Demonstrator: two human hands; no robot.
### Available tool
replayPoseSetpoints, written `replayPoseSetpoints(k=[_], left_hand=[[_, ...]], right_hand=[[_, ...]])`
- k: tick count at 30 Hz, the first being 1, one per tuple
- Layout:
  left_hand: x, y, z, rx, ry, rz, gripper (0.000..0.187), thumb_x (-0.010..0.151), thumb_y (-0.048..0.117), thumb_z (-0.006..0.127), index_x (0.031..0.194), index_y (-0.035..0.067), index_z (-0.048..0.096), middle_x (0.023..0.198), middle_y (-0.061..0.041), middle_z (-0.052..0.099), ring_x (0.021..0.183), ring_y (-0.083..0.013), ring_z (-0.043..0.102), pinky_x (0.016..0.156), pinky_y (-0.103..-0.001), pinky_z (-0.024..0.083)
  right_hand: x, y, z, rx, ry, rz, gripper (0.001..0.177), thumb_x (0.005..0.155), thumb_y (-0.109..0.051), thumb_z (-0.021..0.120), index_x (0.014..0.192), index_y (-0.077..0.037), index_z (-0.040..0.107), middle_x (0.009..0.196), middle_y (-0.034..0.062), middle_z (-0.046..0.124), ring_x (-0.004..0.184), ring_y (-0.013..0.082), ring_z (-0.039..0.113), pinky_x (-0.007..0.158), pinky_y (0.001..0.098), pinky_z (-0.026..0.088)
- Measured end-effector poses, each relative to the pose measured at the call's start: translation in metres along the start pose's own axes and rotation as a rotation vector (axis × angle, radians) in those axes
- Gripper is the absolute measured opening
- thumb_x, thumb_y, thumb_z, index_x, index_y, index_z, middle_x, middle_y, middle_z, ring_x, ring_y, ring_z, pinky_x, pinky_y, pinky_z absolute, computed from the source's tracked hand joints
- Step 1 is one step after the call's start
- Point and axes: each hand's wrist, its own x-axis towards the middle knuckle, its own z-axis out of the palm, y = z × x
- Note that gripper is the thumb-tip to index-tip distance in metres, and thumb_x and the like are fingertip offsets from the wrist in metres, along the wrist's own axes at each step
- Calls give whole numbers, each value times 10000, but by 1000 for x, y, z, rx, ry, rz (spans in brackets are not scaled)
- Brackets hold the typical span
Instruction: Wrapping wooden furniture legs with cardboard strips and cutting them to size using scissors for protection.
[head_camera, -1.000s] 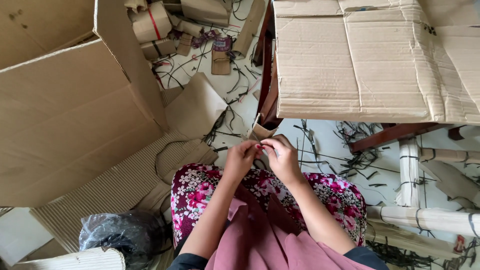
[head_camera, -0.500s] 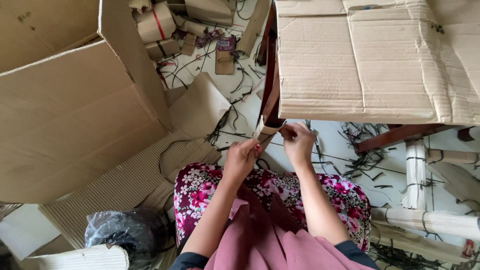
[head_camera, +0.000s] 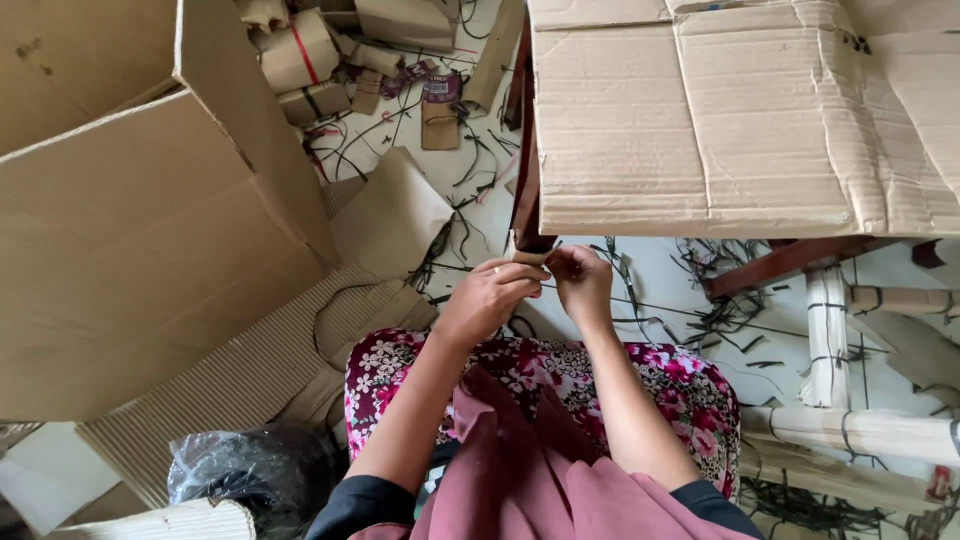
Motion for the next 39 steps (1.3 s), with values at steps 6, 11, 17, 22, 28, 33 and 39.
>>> replayPoseSetpoints(k=[6, 11, 17, 22, 28, 33, 39], left_hand=[[-3, -15, 22, 181, -21, 7, 127, 1057, 199, 589, 1008, 176, 704, 1053, 71, 702, 973, -109, 705, 946, -287, 486], [8, 1, 10, 193, -29, 21, 166, 1071, 148, 547, 1042, 143, 711, 1023, 48, 699, 957, -107, 679, 919, -281, 471], [9, 3, 23, 308, 67, -3, 126, 1053, 184, 561, 933, 153, 577, 690, 4, 576, 733, -143, 651, 797, -265, 492], [13, 2, 25, 340, 72, -19, 137, 983, 202, 625, 918, 134, 526, 606, -31, 612, 642, -166, 670, 789, -272, 509], [19, 7, 15, 332, 57, -8, 197, 848, 123, 708, 916, 103, 523, 587, -75, 639, 617, -229, 692, 786, -305, 529], [16, 5, 21, 293, 93, -45, 225, 883, 201, 731, 994, 124, 551, 587, -47, 650, 602, -202, 701, 804, -288, 527], [13, 5, 21, 202, 91, -77, 202, 924, 155, 695, 1078, 124, 569, 648, -12, 695, 631, -189, 718, 806, -282, 534]], right_hand=[[-8, -11, -6, -15, 5, -250, 182, 872, 37, 734, 878, -143, 709, 864, 47, 658, 891, 283, 661, 875, 412, 517], [-25, 5, -14, -64, 84, -515, 159, 931, 0, 709, 909, -157, 710, 882, -15, 695, 881, 227, 682, 884, 394, 492], [-31, 18, -24, -231, 114, -821, 109, 913, -106, 794, 953, -135, 697, 951, 7, 627, 780, 234, 630, 726, 381, 507], [-25, 14, -26, -234, 116, -942, 41, 914, -114, 778, 930, -107, 742, 1112, 65, 695, 741, 251, 677, 601, 388, 557], [-18, -6, -17, 18, 23, -759, 69, 909, -13, 782, 913, -30, 715, 960, 115, 744, 729, 326, 733, 595, 388, 581], [-21, -20, -12, 256, 102, -422, 172, 892, 30, 818, 939, 9, 654, 753, 129, 723, 579, 186, 677, 555, 325, 559], [-17, -7, -13, 202, 55, -547, 146, 897, 106, 733, 921, -28, 785, 783, 114, 752, 597, 230, 722, 533, 320, 584]])
